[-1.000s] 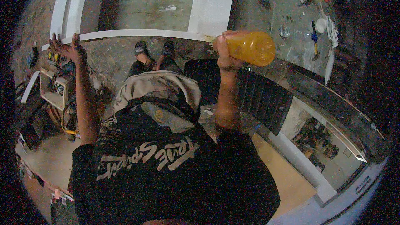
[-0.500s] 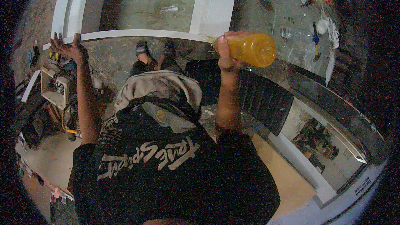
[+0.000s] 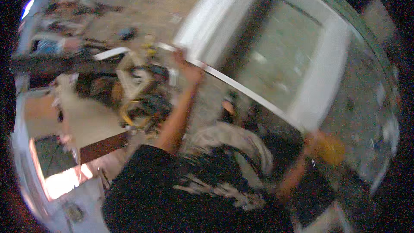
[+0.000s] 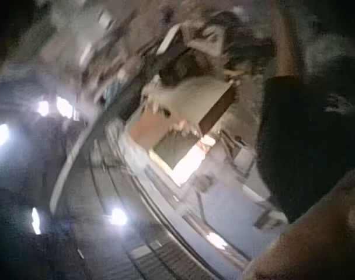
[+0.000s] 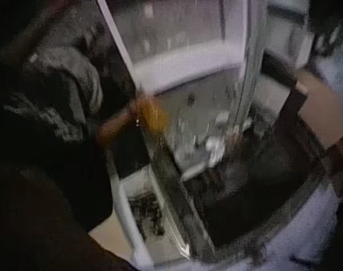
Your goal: The person prepares an adhesive mixture by picking up a small bottle of orange liquid, unscrewing its cap, and checking the contents before shaking it and preparing a workbench surface.
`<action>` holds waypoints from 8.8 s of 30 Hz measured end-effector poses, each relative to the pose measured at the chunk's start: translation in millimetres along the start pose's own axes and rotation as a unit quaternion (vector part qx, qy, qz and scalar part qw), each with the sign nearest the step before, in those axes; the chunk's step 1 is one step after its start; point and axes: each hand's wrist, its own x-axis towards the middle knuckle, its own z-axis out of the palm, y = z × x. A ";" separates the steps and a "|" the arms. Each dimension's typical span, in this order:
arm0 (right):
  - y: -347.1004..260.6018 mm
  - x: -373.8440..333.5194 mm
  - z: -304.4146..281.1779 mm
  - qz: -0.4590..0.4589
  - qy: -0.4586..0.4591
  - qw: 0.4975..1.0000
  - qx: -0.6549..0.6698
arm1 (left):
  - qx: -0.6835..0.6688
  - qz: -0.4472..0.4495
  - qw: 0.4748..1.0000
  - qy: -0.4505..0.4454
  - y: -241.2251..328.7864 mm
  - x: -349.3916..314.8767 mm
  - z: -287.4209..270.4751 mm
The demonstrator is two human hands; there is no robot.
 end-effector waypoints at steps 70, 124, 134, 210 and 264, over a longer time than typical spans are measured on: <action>-49.4 35.6 -27.6 0.138 0.238 0.912 0.303 | 0.025 0.006 1.000 -0.007 -9.5 -2.0 0.9; 61.5 164.1 -89.6 0.488 0.264 0.631 0.542 | 0.159 0.248 0.944 -0.146 144.8 -46.4 39.6; 9.3 94.8 -16.1 0.132 -0.098 0.955 -0.247 | 0.123 0.235 0.956 -0.123 126.3 -43.7 49.7; 47.8 34.0 -42.5 0.145 -0.184 0.928 -0.288 | 0.056 0.190 0.979 -0.049 133.0 -57.6 41.1; -103.8 87.5 -8.3 0.031 -0.566 0.811 0.141 | 0.001 0.166 0.977 -0.135 76.7 -62.5 48.4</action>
